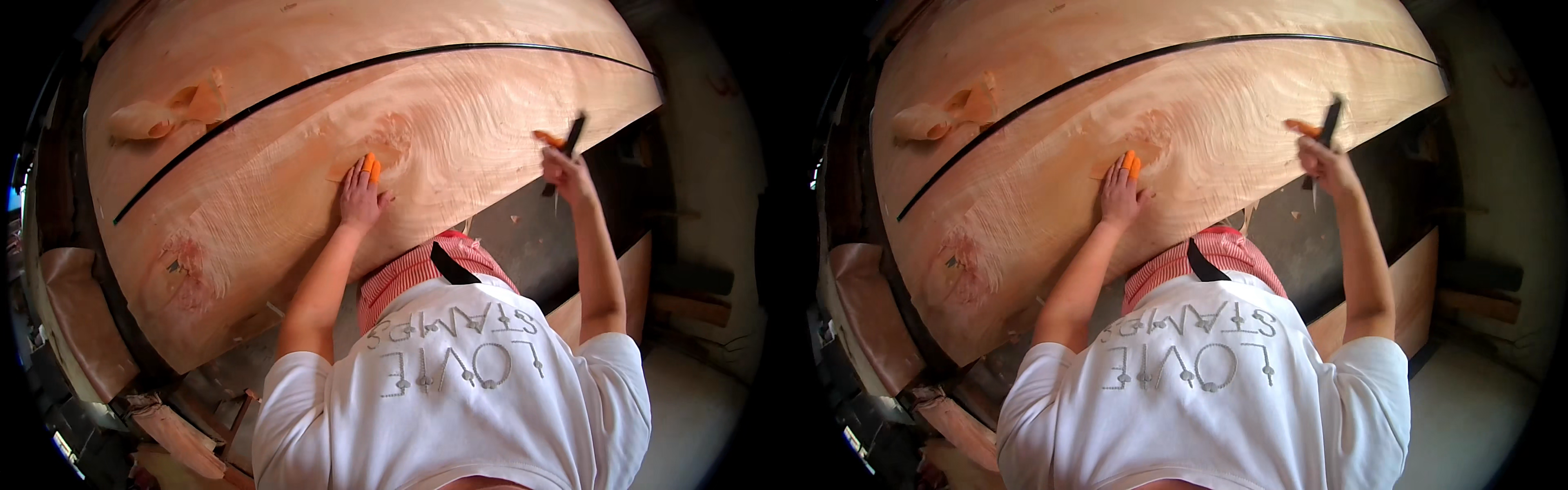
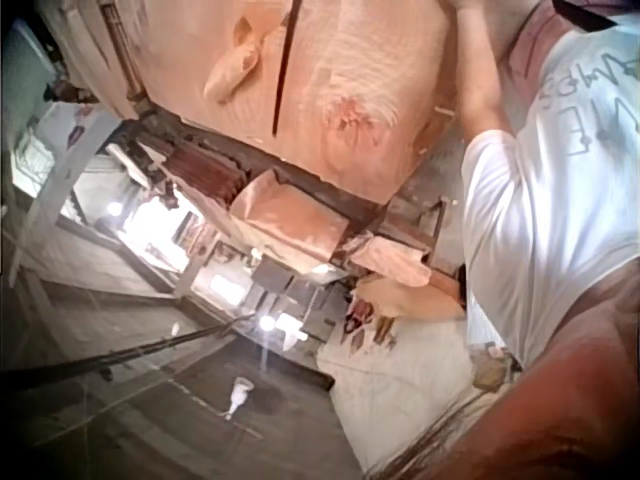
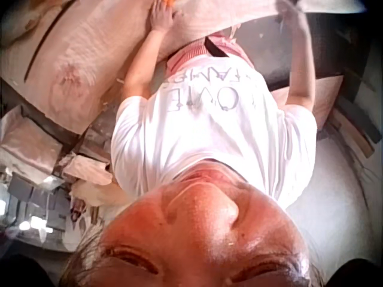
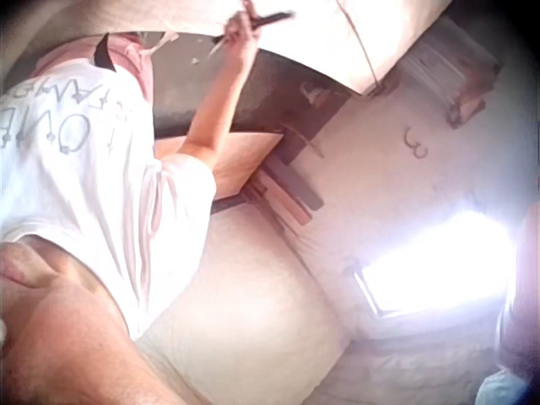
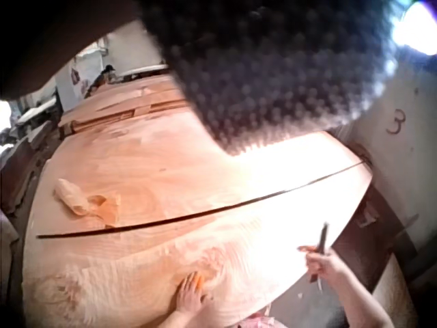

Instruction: The person patches imperfections in wood veneer sheets by using a knife to cut out damaged sections and applying small pieces of tape to hold the repair material in place.

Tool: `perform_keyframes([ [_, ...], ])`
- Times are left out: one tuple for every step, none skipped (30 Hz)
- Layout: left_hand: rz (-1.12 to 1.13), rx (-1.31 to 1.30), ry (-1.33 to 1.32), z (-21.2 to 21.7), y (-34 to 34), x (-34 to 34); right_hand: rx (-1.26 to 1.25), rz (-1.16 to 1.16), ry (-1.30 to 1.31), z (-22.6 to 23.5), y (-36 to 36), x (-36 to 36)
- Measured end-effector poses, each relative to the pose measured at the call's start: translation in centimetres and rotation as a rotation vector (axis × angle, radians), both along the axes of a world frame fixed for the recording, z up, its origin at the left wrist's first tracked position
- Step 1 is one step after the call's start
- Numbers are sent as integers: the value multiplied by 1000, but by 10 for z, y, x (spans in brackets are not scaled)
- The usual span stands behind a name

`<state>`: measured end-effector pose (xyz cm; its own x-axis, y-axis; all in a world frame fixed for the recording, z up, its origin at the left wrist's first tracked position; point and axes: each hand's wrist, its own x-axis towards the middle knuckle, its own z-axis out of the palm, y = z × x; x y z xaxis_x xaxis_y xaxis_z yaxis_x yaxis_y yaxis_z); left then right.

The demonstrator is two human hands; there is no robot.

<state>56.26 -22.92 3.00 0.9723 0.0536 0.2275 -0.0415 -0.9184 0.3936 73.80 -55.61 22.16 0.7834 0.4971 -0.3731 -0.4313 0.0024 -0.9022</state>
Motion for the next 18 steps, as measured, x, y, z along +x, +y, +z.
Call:
perform_keyframes([
  [17,-37,-14,1,-4,3,-38,59,100,-11,9,-5],
  [36,-74,-28,2,-7,5,-82,131,116,-20,22,-12],
  [46,-72,-38,3,-7,5,-144,168,122,-36,32,-19],
  [49,-73,-49,3,-9,9,-161,270,149,-52,36,-20],
  [53,-75,-60,3,-10,11,-153,315,180,-67,44,-22],
  [57,-51,-42,4,-11,11,-179,377,180,-76,56,-23],
  [57,-30,-27,6,-13,12,-265,402,189,-88,65,-23],
  [57,-9,-13,9,-14,14,-225,448,180,-97,71,-21],
  [73,9,-11,10,-14,12,-180,507,172,-102,83,-21],
  [79,20,-16,11,-16,14,-211,517,159,-110,88,-17],
  [85,32,-20,12,-18,15,-242,526,145,-119,93,-14],
  [96,33,-13,11,-19,15,-273,540,132,-120,102,-13],
  [108,34,-7,10,-20,15,-305,562,81,-119,109,-14],
  [119,35,0,9,-21,14,-337,584,29,-118,114,-13],
  [134,32,3,9,-22,14,-369,606,-25,-112,122,-13],
  [148,29,5,9,-22,14,-432,640,-73,-107,130,-13],
  [163,26,8,9,-22,13,-426,616,-110,-115,135,-13],
  [170,14,7,9,-24,14,-425,587,-147,-121,140,-13],
])
